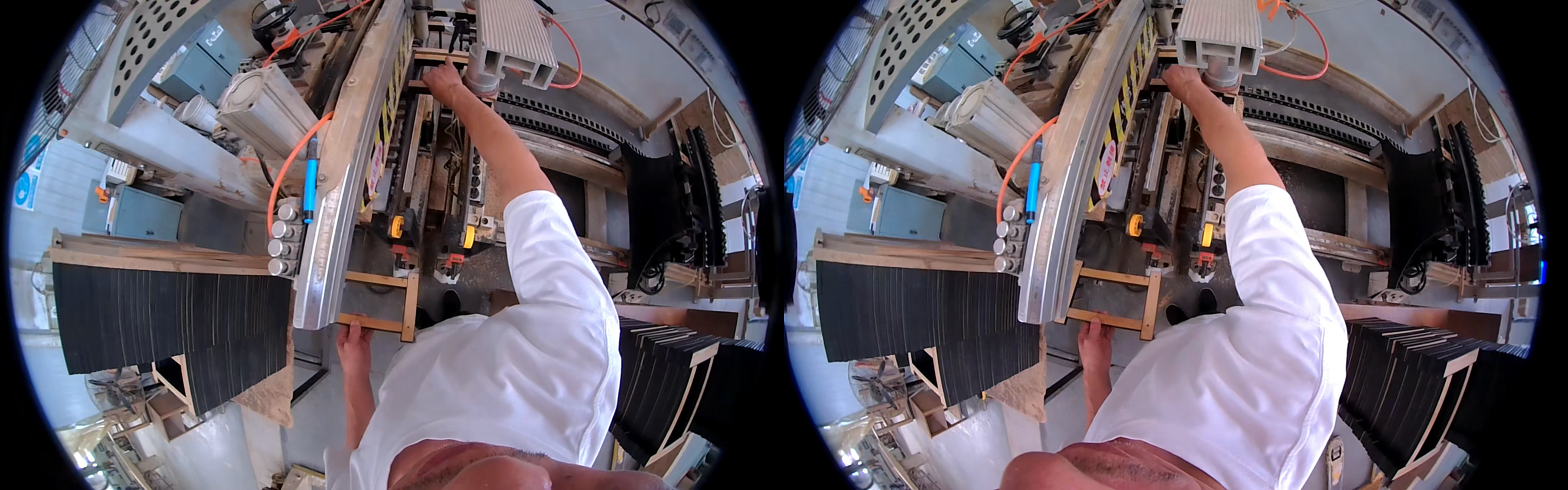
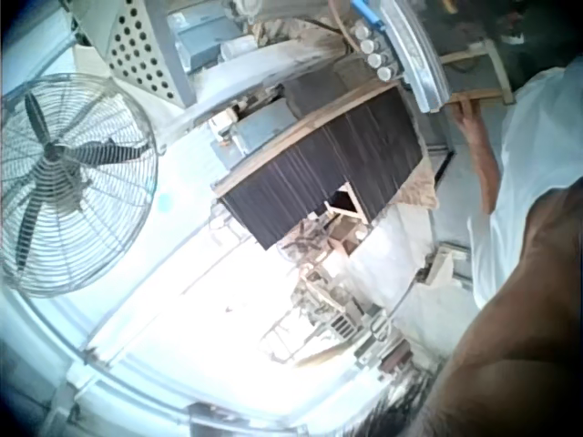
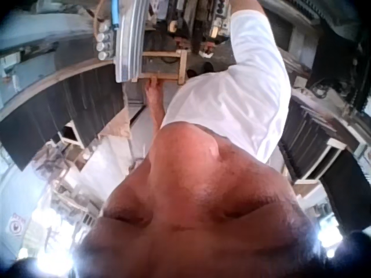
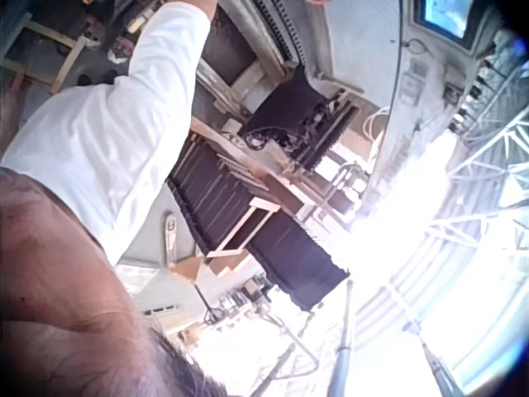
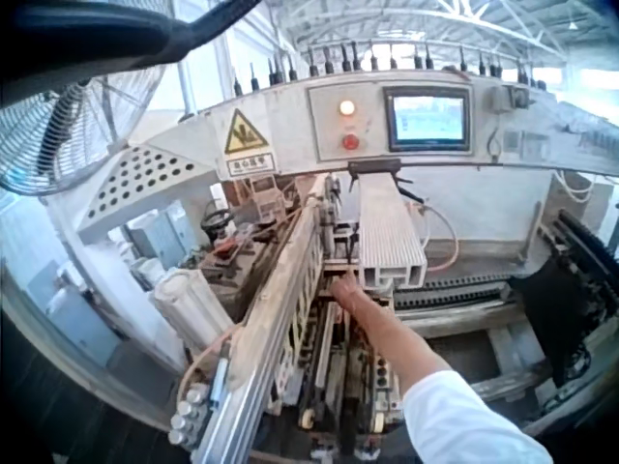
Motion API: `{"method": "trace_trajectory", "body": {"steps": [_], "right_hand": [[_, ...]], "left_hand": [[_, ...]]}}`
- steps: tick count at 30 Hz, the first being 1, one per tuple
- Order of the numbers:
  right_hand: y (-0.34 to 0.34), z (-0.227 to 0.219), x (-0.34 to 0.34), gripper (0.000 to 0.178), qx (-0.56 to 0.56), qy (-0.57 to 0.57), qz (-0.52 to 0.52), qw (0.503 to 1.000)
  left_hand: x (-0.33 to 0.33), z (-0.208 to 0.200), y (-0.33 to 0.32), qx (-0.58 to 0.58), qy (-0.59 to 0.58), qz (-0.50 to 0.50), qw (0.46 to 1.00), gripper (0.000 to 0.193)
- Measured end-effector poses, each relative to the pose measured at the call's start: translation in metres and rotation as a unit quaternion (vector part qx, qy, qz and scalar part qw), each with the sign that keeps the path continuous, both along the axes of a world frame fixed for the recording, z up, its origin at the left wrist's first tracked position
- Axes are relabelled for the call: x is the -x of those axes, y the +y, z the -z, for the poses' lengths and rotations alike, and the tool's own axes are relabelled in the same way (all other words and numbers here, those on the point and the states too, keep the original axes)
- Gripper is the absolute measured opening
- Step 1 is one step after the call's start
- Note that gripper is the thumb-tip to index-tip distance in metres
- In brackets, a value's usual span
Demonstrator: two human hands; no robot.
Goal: The person repeatedly picks up small wooden frames from a stack, places them into a machine, and removes them after processing. The person stacks the processed frames on a nearby table. The task is performed continuously throughout the clip.
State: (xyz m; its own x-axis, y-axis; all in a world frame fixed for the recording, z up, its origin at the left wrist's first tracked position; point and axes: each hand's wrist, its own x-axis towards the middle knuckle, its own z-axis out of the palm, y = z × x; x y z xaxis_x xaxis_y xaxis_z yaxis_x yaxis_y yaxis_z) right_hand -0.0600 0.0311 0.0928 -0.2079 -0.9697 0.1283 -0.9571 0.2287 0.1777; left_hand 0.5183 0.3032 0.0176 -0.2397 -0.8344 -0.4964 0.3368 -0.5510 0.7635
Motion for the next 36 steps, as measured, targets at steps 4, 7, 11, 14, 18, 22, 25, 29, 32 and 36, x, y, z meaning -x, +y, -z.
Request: {"method": "trace_trajectory", "body": {"steps": [4, 7, 11, 14, 18, 22, 25, 29, 32, 36], "right_hand": [[-0.033, 0.027, -0.005, 0.015, -0.020, 0.050, -0.080, 0.995], [-0.058, 0.082, 0.096, 0.015, -0.060, 0.314, -0.126, 0.939], [-0.070, 0.105, 0.081, 0.014, -0.023, 0.246, -0.128, 0.961], [-0.071, 0.108, 0.075, 0.016, -0.037, 0.244, -0.105, 0.963], [-0.053, 0.087, 0.102, 0.016, -0.019, 0.252, -0.094, 0.963], [-0.026, 0.016, 0.009, 0.017, -0.032, 0.054, -0.086, 0.994], [0.003, -0.014, 0.000, 0.017, 0.001, 0.049, -0.081, 0.995], [0.000, 0.003, 0.029, 0.017, 0.049, 0.058, -0.061, 0.995], [-0.006, -0.012, 0.002, 0.019, 0.004, 0.016, -0.058, 0.998], [-0.023, -0.002, 0.011, 0.021, -0.007, 0.018, -0.087, 0.996]], "left_hand": [[0.013, 0.010, 0.011, -0.032, -0.020, -0.043, 0.998, 0.031], [0.034, 0.019, -0.009, -0.028, -0.014, -0.001, 1.000, 0.033], [0.037, 0.020, 0.001, -0.017, -0.044, -0.007, 0.999, 0.033], [0.038, 0.025, 0.011, -0.019, -0.050, -0.016, 0.998, 0.032], [0.045, 0.033, 0.008, -0.031, -0.058, -0.013, 0.998, 0.033], [0.036, 0.050, 0.033, -0.047, -0.064, -0.066, 0.995, 0.035], [0.041, 0.052, 0.029, -0.046, -0.072, -0.062, 0.994, 0.036], [0.048, 0.049, 0.023, -0.034, -0.094, -0.051, 0.994, 0.034], [0.045, 0.045, 0.032, -0.036, -0.112, -0.081, 0.990, 0.031], [0.029, 0.051, 0.040, -0.018, -0.123, -0.102, 0.987, 0.032]]}}
